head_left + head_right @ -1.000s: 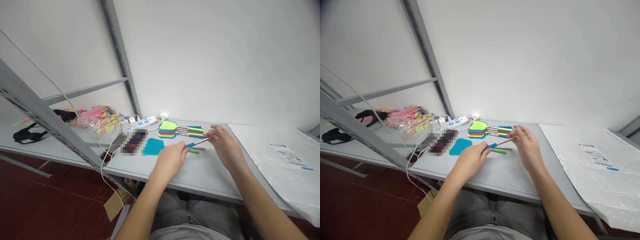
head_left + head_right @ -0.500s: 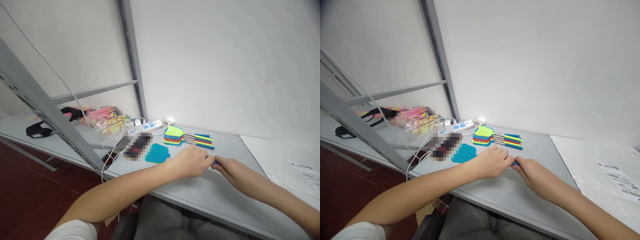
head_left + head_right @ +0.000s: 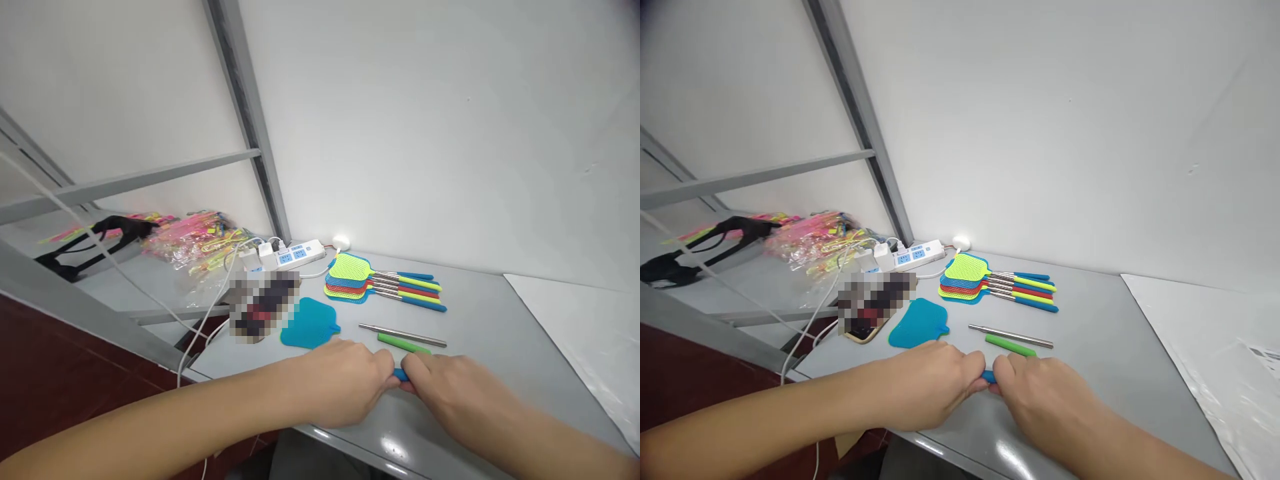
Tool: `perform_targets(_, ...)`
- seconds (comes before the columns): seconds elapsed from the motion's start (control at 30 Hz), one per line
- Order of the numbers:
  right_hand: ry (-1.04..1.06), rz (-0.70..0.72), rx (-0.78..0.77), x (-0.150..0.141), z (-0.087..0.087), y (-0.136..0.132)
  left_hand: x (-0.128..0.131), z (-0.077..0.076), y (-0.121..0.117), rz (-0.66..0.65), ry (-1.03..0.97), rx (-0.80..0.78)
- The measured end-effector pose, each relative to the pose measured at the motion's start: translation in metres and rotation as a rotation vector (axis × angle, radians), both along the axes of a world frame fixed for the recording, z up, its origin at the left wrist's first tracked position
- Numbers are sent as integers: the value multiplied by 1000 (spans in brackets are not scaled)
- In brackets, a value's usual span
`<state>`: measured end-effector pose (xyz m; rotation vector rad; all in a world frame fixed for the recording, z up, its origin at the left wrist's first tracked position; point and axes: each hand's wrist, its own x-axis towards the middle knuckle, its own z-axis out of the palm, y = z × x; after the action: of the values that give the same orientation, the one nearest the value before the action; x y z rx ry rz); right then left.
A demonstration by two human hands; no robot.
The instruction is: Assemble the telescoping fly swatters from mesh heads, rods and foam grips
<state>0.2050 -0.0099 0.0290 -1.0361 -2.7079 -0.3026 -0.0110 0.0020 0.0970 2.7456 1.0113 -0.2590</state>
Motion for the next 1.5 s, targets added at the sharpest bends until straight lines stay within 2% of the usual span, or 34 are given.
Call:
perform_targets(0.07, -4, 7, 83, 2, 1, -2, -1, -4, -1, 60, -38, -70)
perform_targets(0.2, -5, 17, 153, 7, 11, -7, 0, -7, -2, 132, -137, -269)
perform_targets(0.43, -105, 24, 144, 15, 17, -19, 5, -2, -1, 183, -225, -594)
perform_targets(0.5, -137, 35, 149, 18, 18, -21, 7, -4, 2, 197, -280, -825)
perform_targets(0.6, -186, 61, 147, 17, 22, -24, 9, -9, 8, 318, -329, -1346)
perform_targets(0.67, -205, 74, 155, 14, 27, -25, 9, -14, 11, 367, -350, -1619)
perform_targets(0.77, -197, 110, 182, 18, 31, -24, 3, -21, 14, 375, -360, -1813)
perform_targets(0.87, -173, 85, 188, 57, 29, -11, -21, -29, 15, 408, -364, -1877)
perform_targets(0.9, -138, 33, 209, 78, 27, -4, -31, -32, 15, 420, -383, -1879)
perform_targets(0.97, -84, -222, 203, 122, 23, 9, -48, -38, 13, 470, -494, -1858)
perform_targets(1.03, -24, -494, 161, 152, 20, 19, -49, -43, 9, 438, -670, -1811)
perform_targets(1.07, 37, -542, 144, 159, 19, 20, -44, -44, 7, 406, -783, -1733)
perform_targets(1.13, 116, -498, 129, 155, 17, 20, -21, -46, 2, 341, -1013, -1415)
perform_targets(1.2, 159, -413, 120, 138, 15, 15, 6, -46, -1, 285, -1069, -1069)
perform_targets(1.23, 175, -384, 113, 128, 13, 13, 18, -47, -2, 286, -1070, -953)
perform_targets(1.33, 218, -336, 101, 108, 6, 11, 38, -51, -4, 334, -1026, -737)
perform_targets(1.5, 222, -324, 86, 98, -8, 17, 33, -64, -1, 329, -816, -397)
